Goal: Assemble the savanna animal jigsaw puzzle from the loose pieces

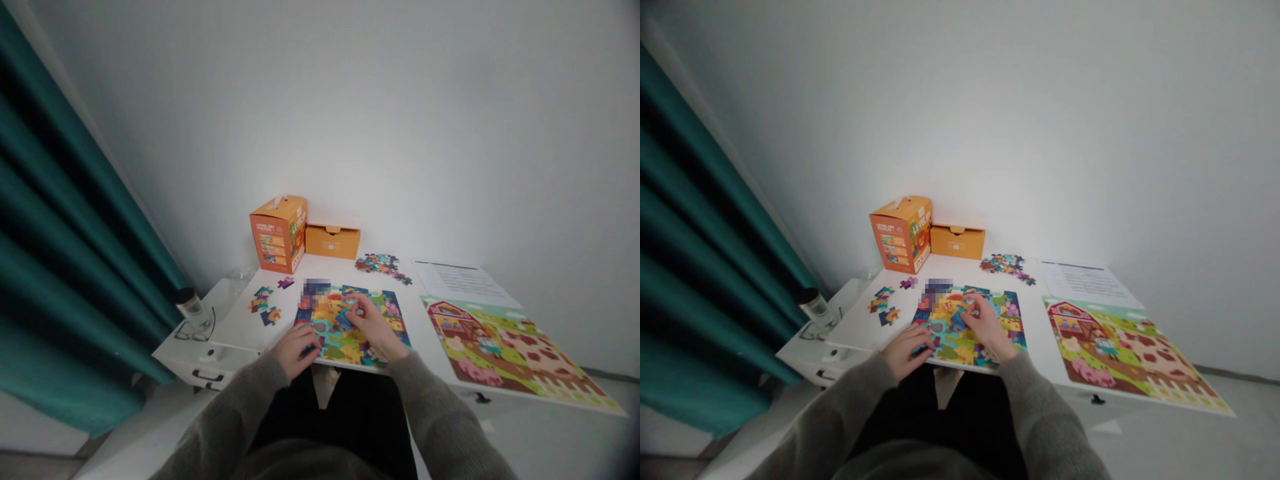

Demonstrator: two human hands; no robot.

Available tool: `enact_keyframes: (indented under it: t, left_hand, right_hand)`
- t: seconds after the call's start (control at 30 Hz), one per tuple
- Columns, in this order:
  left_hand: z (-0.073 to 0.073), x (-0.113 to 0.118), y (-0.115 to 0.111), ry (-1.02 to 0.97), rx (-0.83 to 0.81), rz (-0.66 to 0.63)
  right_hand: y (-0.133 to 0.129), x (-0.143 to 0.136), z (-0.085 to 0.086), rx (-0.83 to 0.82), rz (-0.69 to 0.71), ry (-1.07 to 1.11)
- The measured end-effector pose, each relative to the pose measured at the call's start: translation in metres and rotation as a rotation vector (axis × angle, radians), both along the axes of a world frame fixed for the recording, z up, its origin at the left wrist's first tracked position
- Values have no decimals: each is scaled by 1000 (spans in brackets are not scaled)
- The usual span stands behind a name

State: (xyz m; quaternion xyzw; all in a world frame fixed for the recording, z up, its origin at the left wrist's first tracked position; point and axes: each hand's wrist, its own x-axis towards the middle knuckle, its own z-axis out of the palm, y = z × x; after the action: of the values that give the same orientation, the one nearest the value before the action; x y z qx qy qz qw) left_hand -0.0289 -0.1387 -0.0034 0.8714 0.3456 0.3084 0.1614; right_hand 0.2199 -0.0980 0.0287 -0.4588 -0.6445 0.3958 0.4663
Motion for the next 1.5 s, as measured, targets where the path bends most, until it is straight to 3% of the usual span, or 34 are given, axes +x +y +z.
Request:
enact_keyframes:
  t: [0.1,0.23,0.37,0.53,0.67,0.8,0.93,1.13,1.37,1.5]
  left_hand:
    - [11,4,2,-72,-7,37]
    - [26,19,9,-343,-159,220]
    - [31,33,21,-545,-423,93]
    - [29,36,39,-621,-600,54]
    - [28,37,60,-581,-552,34]
    - [34,41,85,-533,-470,-7]
    - [40,35,109,-507,-374,30]
    - [38,18,132,-458,-265,156]
    - [39,37,120,-638,-555,-5]
    - [43,46,113,-684,-627,-47]
  right_hand:
    - [-8,-7,0,-22,-70,97]
    - [-21,-24,2,7,-149,165]
    - [-27,-38,-3,31,-181,139]
    - [-27,-28,3,189,-94,-134]
    - [-20,-11,26,462,118,-470]
    - [-1,-2,46,557,268,-692]
    - [23,3,50,601,233,-780]
    - [46,14,38,611,112,-718]
    - [38,9,37,584,87,-613]
    - [31,4,40,601,124,-567]
